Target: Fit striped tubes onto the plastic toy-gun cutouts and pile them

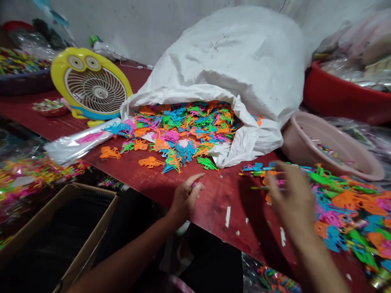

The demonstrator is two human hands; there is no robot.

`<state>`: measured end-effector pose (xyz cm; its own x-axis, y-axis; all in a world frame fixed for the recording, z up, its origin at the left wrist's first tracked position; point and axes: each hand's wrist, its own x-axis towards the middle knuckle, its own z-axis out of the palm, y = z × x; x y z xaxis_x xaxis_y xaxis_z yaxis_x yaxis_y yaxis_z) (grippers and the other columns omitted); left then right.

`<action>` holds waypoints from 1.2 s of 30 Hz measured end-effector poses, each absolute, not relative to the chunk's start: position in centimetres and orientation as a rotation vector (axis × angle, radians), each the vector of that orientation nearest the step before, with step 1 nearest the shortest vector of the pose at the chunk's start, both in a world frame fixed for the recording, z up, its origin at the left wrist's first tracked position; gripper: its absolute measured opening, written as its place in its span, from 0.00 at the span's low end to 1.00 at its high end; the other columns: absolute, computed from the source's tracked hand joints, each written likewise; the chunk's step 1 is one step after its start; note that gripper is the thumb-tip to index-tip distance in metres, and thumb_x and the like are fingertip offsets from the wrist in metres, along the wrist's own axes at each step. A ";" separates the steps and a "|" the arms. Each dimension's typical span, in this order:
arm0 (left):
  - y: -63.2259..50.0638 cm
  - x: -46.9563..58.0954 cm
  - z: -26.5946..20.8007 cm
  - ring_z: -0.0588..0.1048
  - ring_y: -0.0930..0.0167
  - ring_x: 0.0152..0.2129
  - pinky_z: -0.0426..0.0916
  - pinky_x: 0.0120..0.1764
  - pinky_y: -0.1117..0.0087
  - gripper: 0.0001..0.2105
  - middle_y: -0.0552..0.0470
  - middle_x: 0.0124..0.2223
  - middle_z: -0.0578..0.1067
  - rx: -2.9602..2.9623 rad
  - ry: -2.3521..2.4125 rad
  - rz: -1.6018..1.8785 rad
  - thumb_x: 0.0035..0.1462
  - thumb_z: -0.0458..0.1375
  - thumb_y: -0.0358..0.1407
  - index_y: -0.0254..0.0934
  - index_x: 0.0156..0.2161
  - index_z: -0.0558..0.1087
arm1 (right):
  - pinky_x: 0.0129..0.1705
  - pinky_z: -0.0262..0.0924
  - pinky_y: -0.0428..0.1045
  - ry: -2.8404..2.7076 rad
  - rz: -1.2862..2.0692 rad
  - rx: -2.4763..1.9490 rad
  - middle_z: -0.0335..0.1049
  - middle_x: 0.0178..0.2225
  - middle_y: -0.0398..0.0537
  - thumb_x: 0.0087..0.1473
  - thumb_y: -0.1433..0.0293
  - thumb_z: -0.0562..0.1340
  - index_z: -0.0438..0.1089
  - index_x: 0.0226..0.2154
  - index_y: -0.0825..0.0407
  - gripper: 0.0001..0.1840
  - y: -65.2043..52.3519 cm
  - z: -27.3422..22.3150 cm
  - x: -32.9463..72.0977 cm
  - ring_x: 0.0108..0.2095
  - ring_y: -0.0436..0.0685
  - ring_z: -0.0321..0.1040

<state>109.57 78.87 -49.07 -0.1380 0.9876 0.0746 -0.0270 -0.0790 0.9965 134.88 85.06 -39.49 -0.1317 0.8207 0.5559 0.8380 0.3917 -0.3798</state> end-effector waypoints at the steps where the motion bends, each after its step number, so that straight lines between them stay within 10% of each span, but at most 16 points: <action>1: 78.8 109.6 -49.1 0.72 0.71 0.32 0.66 0.39 0.70 0.18 0.49 0.39 0.76 1.173 1.257 1.387 0.63 0.50 0.35 0.39 0.57 0.68 | 0.37 0.63 0.55 -2.069 -0.025 -1.351 0.71 0.42 0.54 0.59 0.63 0.57 0.68 0.48 0.46 0.15 85.1 -40.7 132.0 0.39 0.62 0.69; 12: 78.9 109.7 -49.3 0.73 0.67 0.40 0.65 0.45 0.67 0.12 0.47 0.44 0.75 1.259 1.405 1.435 0.61 0.53 0.33 0.37 0.49 0.72 | 0.33 0.58 0.50 -2.533 -0.102 -1.455 0.69 0.34 0.54 0.58 0.75 0.52 0.70 0.40 0.52 0.12 86.3 -45.4 123.2 0.33 0.58 0.67; 25: 78.6 108.8 -48.3 0.73 0.65 0.43 0.66 0.47 0.68 0.16 0.46 0.46 0.76 1.390 1.175 1.339 0.57 0.60 0.37 0.38 0.50 0.74 | 0.41 0.70 0.53 -1.416 1.707 -1.124 0.70 0.42 0.48 0.52 0.63 0.64 0.59 0.55 0.44 0.28 80.2 -44.1 124.1 0.42 0.56 0.71; 30: 78.7 108.8 -47.9 0.74 0.67 0.35 0.65 0.40 0.71 0.11 0.48 0.37 0.77 1.362 1.180 1.330 0.61 0.53 0.36 0.35 0.38 0.77 | 0.39 0.68 0.52 -1.920 1.031 -1.224 0.65 0.50 0.53 0.54 0.63 0.63 0.52 0.64 0.43 0.37 81.5 -43.3 126.3 0.43 0.57 0.70; 36: 78.5 108.9 -47.6 0.73 0.68 0.35 0.65 0.39 0.71 0.13 0.49 0.36 0.77 1.387 1.077 1.232 0.62 0.53 0.39 0.32 0.38 0.76 | 0.38 0.61 0.50 -2.668 0.242 -1.275 0.71 0.37 0.49 0.62 0.68 0.55 0.72 0.44 0.48 0.12 81.8 -42.4 127.2 0.37 0.57 0.70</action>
